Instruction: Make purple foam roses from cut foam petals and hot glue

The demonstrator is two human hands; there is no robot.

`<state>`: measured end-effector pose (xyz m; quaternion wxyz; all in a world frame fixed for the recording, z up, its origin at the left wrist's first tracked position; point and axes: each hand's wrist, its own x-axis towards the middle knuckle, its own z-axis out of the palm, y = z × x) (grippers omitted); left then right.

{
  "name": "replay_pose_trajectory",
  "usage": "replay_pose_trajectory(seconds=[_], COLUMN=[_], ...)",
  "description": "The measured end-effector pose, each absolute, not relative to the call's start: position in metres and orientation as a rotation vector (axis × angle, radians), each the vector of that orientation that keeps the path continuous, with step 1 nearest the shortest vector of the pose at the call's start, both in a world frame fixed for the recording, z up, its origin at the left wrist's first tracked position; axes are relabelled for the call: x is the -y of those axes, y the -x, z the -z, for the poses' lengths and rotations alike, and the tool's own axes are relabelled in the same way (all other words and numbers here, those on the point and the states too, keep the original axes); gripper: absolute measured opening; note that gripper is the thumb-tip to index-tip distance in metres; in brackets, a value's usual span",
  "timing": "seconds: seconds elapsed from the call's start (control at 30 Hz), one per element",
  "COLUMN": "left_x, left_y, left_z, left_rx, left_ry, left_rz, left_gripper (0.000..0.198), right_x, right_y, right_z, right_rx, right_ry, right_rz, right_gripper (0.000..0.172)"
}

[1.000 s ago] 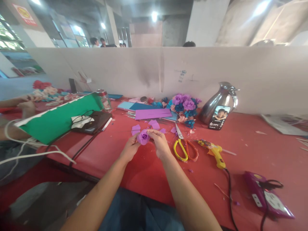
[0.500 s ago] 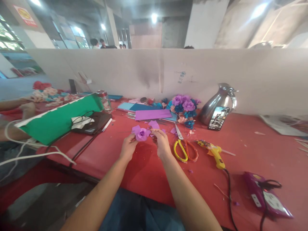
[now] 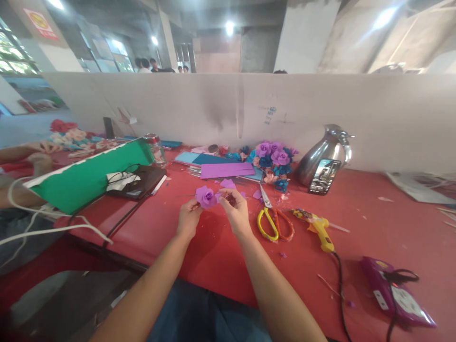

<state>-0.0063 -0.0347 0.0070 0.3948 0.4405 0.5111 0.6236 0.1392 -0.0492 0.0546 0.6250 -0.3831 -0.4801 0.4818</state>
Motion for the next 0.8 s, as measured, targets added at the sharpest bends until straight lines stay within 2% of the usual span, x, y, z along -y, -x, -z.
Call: replay_pose_trajectory(seconds=[0.33,0.8], left_x=[0.0418,0.0391], left_y=[0.0018,0.008], left_z=[-0.0155,-0.0124], left_rx=[-0.979,-1.343], left_ry=[-1.134,-1.579], left_rz=[-1.495,-1.63], left_gripper=[0.027,0.017], right_x=[0.0467,0.0509], right_y=[-0.1403,-0.1388], right_z=[-0.0507,-0.0574], right_rx=[1.085,1.1], right_ry=[0.849,0.908], right_rz=[-1.168,-1.126], right_gripper=[0.015,0.011])
